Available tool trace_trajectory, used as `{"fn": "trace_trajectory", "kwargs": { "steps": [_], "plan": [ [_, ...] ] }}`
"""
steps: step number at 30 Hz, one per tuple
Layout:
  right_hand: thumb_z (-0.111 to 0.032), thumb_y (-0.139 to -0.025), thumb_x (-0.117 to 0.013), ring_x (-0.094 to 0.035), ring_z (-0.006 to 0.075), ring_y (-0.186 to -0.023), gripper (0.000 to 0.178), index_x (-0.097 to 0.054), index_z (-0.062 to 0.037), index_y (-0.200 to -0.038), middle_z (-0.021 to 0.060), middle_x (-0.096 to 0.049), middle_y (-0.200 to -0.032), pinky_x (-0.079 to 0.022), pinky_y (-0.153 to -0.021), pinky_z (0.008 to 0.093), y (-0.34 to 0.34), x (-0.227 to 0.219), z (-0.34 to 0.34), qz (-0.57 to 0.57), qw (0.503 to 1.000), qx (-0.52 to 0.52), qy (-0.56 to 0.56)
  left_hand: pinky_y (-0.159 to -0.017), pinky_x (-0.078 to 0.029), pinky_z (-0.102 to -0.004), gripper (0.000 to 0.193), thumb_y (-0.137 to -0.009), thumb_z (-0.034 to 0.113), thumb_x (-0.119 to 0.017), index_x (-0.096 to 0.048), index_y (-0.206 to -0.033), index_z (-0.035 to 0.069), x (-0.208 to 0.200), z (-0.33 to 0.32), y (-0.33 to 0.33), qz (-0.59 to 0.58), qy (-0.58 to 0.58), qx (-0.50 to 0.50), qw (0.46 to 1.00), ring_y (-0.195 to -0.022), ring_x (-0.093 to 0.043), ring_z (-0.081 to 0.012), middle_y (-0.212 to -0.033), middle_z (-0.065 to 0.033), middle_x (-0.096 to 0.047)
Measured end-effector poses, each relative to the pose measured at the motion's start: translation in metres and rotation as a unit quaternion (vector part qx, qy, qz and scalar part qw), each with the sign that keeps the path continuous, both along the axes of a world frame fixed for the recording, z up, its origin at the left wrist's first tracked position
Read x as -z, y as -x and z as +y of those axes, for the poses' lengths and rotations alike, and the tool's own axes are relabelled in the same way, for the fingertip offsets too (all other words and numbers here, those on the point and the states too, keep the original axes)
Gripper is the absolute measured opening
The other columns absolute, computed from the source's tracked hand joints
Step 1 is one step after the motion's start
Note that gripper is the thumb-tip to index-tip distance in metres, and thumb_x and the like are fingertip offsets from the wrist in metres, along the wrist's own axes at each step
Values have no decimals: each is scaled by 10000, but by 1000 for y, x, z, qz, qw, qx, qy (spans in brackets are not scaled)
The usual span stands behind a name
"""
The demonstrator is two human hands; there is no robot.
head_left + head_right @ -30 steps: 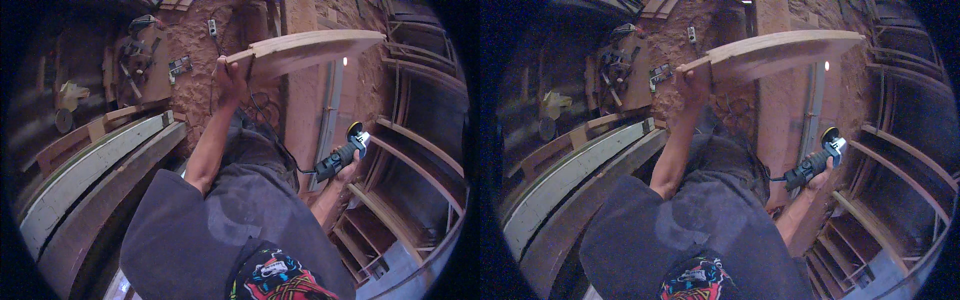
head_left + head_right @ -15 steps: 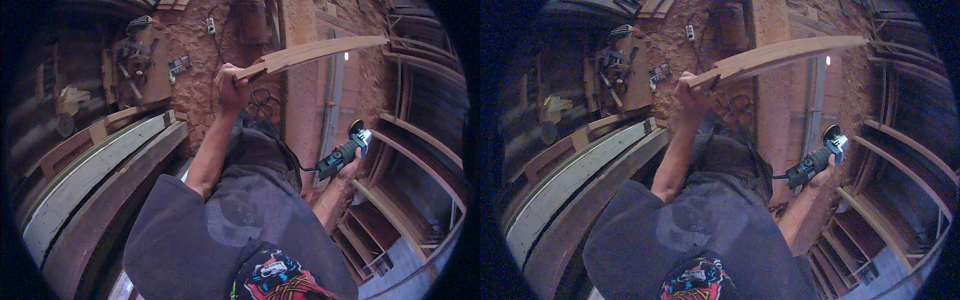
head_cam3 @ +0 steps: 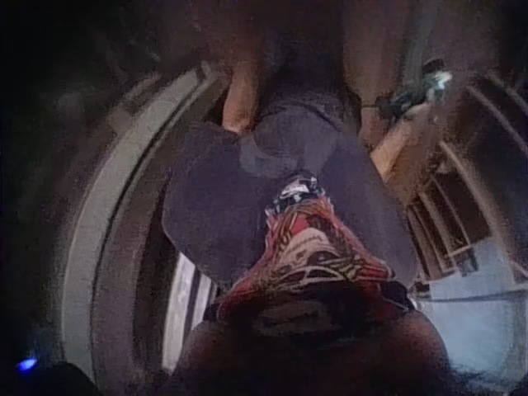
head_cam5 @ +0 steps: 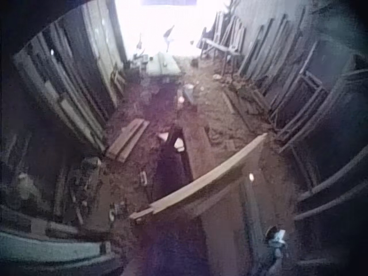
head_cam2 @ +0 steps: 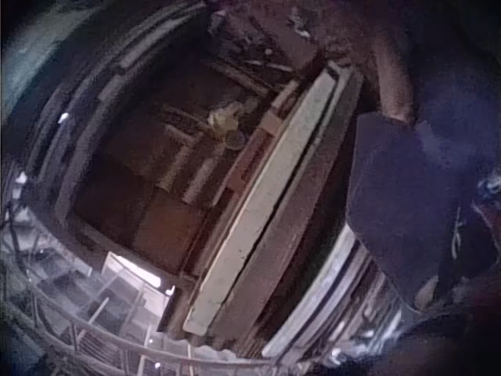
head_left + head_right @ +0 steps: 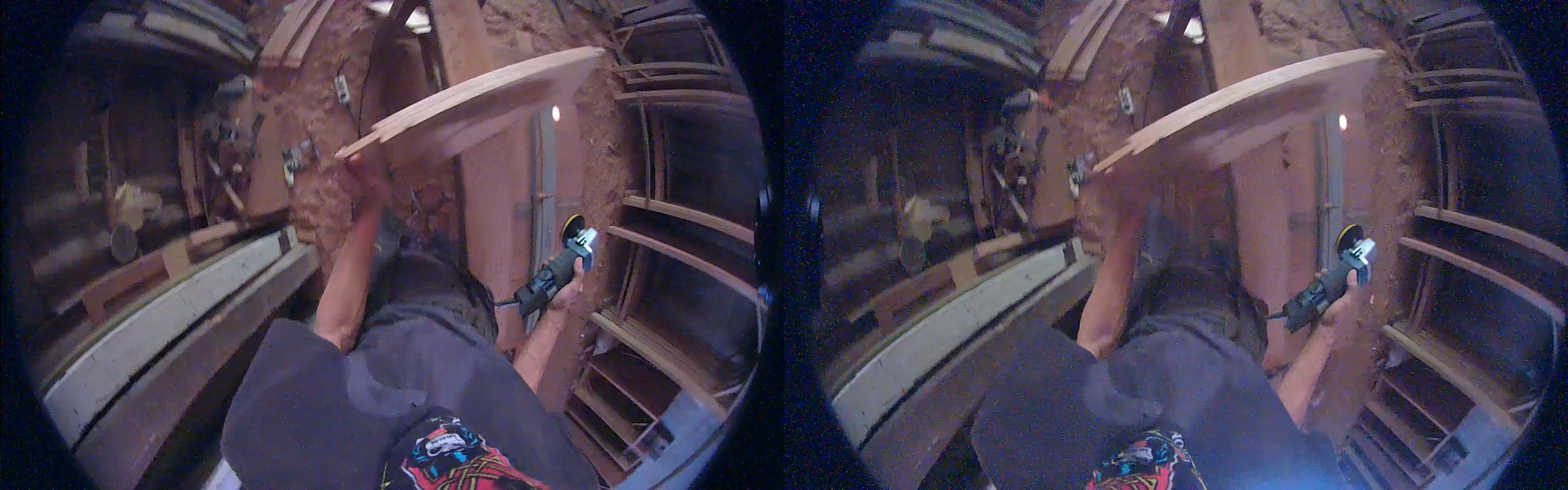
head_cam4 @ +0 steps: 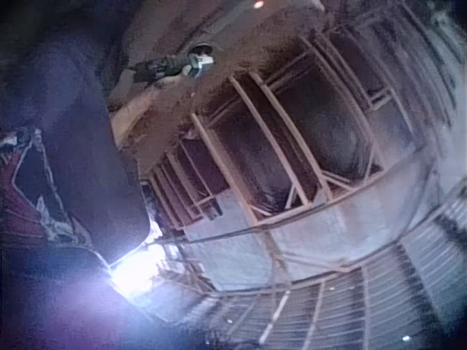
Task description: The person uses an orbital sander to smooth the surface of a wooden plank. They hold the plank with one hand and operate the sander with the other, moving it back and forth along the wood's length.
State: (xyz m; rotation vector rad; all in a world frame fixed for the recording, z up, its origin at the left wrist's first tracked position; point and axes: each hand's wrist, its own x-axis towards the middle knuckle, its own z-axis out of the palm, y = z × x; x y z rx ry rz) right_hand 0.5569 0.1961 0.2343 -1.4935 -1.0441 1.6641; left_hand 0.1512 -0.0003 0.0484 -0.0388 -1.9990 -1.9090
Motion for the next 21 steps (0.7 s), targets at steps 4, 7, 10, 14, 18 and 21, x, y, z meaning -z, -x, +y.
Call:
{"fn": "trace_trajectory", "kwargs": {
  "steps": [4,7,10,14,18,21],
  "plan": [
    [-564,-987,-643,-694,244,-708,558,-652,-10,-1051,110,-705,-842,-598,-708,364,27,-28,-21,43,998,39,1,-759,-458,-376,532,-1108,481,-524,-590,-905,-7,-50,2,27,-152,-10,-6,988,-798,-542,-221,-823,-89,-613],
    [-584,-976,-657,-695,235,-703,571,-655,-15,-1025,98,-701,-829,-595,-688,361,26,-8,-12,51,996,65,39,-815,-486,-381,545,-1093,492,-565,-697,-1007,-30,-5,-3,45,-141,-19,-57,988,-861,-602,-256,-887,-126,-694],
    [-574,-969,-676,-702,226,-709,539,-657,-37,-1002,89,-699,-819,-598,-663,369,10,1,-14,68,995,66,34,-894,-507,-390,571,-1080,515,-580,-725,-1163,-31,34,-4,50,-285,-9,-102,953,-979,-651,-289,-1042,-151,-743],
    [-571,-971,-676,-701,224,-688,525,-667,-47,-981,85,-699,-800,-604,-654,371,19,-4,-15,62,995,75,24,-994,-495,-417,585,-1077,513,-579,-664,-1309,-18,121,-21,30,-359,68,-142,920,-1121,-644,-306,-1219,-150,-718],
    [-577,-972,-669,-698,228,-672,539,-668,-38,-986,89,-697,-794,-604,-639,370,22,-6,-18,63,994,89,32,-1062,-460,-441,612,-1075,513,-574,-590,-1391,-11,108,-7,-33,-439,-28,-141,887,-1208,-609,-316,-1323,-148,-668],
    [-584,-970,-668,-696,228,-673,552,-665,-33,-991,91,-694,-796,-600,-635,371,10,6,-17,48,993,101,37,-1112,-434,-460,644,-1073,513,-571,-534,-1452,-6,67,-14,-76,-510,-175,-40,841,-1274,-582,-324,-1401,-147,-631]
  ]
}}
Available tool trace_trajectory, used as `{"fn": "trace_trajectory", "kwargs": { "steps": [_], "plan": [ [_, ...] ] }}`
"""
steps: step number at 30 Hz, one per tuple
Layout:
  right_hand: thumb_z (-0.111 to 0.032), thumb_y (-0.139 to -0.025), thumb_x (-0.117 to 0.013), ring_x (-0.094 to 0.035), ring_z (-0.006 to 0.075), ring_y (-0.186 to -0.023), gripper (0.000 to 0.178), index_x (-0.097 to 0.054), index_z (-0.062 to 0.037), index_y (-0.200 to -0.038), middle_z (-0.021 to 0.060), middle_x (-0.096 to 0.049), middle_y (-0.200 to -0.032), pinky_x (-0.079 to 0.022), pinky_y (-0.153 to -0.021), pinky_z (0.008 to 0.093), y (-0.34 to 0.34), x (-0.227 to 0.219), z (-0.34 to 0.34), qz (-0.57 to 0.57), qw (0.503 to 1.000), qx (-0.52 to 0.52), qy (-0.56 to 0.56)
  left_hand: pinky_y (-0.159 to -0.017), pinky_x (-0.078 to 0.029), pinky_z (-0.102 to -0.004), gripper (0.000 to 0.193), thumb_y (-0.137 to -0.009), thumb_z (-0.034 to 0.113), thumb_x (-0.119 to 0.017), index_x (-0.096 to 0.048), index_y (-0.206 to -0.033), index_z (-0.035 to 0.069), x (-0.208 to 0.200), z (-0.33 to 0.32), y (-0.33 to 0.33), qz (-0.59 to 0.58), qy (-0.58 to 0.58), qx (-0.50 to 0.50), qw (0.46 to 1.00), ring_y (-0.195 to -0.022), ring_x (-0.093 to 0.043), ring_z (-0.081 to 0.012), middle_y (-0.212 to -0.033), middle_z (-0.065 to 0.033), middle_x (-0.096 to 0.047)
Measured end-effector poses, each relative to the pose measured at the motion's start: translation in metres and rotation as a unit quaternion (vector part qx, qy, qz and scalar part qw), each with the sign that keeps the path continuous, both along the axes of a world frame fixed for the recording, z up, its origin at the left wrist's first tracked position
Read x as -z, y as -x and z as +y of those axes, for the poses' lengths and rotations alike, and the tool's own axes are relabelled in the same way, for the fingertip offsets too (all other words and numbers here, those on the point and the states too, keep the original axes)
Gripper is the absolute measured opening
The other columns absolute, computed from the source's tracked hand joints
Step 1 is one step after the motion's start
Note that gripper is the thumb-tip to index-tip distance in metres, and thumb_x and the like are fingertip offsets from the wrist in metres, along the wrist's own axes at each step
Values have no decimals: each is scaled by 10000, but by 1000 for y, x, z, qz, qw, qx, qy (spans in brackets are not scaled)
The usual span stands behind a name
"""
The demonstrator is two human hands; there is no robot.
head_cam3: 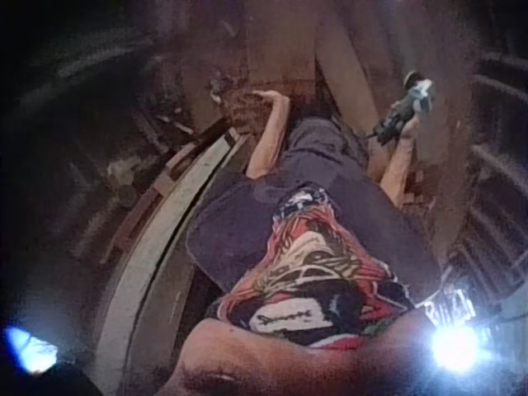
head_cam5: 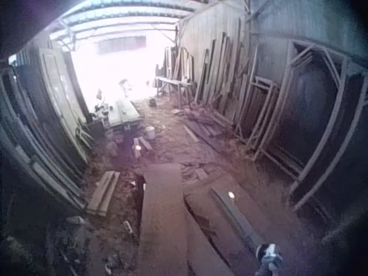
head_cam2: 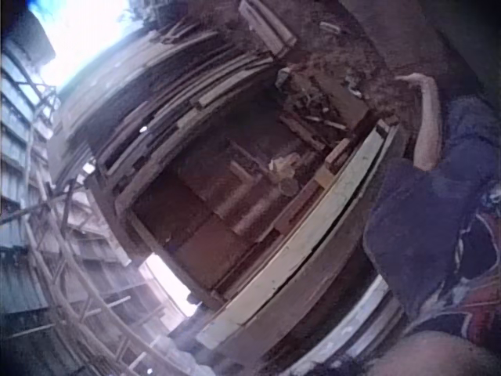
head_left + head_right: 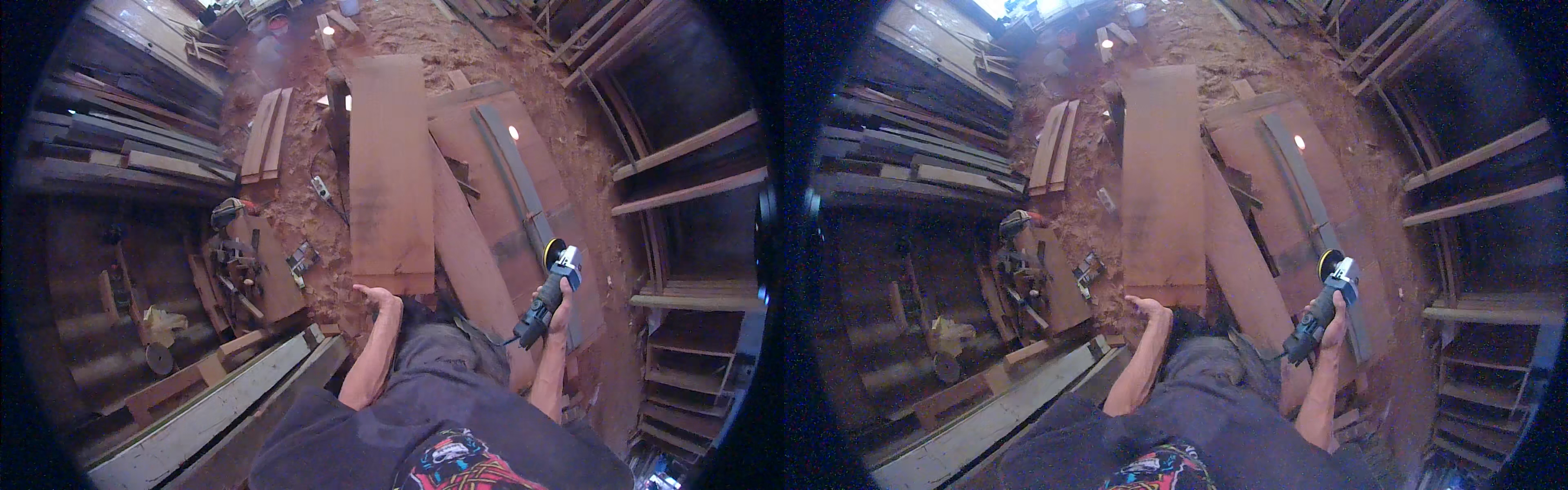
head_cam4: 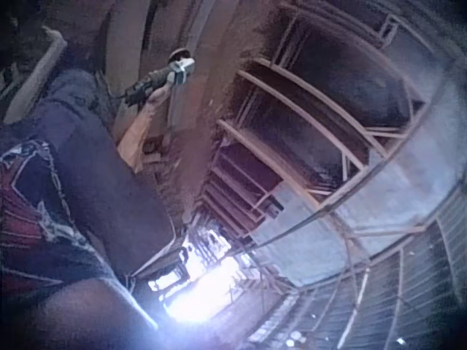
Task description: The person uses an orbital sander to smooth the surface of a wooden plank. They hold the plank with one hand and operate the sander with the other, moving it back and forth along the wood's length.
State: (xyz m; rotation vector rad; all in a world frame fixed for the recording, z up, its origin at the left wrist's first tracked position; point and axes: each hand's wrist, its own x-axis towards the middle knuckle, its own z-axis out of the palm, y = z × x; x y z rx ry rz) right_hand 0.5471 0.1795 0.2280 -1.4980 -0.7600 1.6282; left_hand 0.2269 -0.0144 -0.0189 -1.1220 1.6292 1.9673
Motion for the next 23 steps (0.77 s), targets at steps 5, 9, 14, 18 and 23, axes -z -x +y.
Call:
{"fn": "trace_trajectory", "kwargs": {
  "steps": [5,9,14,18,23],
  "plan": [
    [-593,-966,-667,-701,225,-710,563,-666,-30,-996,90,-695,-805,-595,-664,368,-16,14,6,61,998,-30,3,-1197,-390,-491,715,-1070,513,-565,-441,-1555,3,-65,-23,-34,-98,-293,135,941,-1383,-539,-336,-1531,-144,-569],
    [-578,-980,-654,-712,230,-752,544,-662,-39,-1054,96,-705,-849,-597,-692,366,-10,12,18,43,998,-47,18,-1190,-395,-530,661,-1062,487,-567,-491,-1520,17,3,-40,-33,-109,-375,358,848,-1384,-540,-356,-1484,-169,-598],
    [-561,-1006,-621,-725,242,-785,543,-641,-41,-1161,104,-718,-911,-609,-719,378,-18,14,14,4,999,-22,25,-1040,-553,-457,594,-1042,468,-619,-560,-1458,47,-31,-34,4,-109,-358,401,837,-1158,-691,-283,-1298,-117,-694],
    [-549,-1014,-613,-735,264,-800,550,-630,-24,-1178,131,-723,-928,-622,-736,401,-36,20,13,-8,1000,-12,23,-1030,-561,-415,694,-1046,578,-565,-555,-1463,23,-70,8,52,-23,-298,431,851,-1148,-697,-279,-1307,-128,-691],
    [-574,-1006,-613,-740,277,-833,598,-626,-8,-1196,148,-731,-969,-633,-773,412,-31,20,19,-18,999,-31,10,-1020,-560,-290,783,-1007,637,-617,-553,-1464,4,-19,74,101,96,-77,442,888,-1304,-642,-212,-1447,-143,-627]
  ]
}}
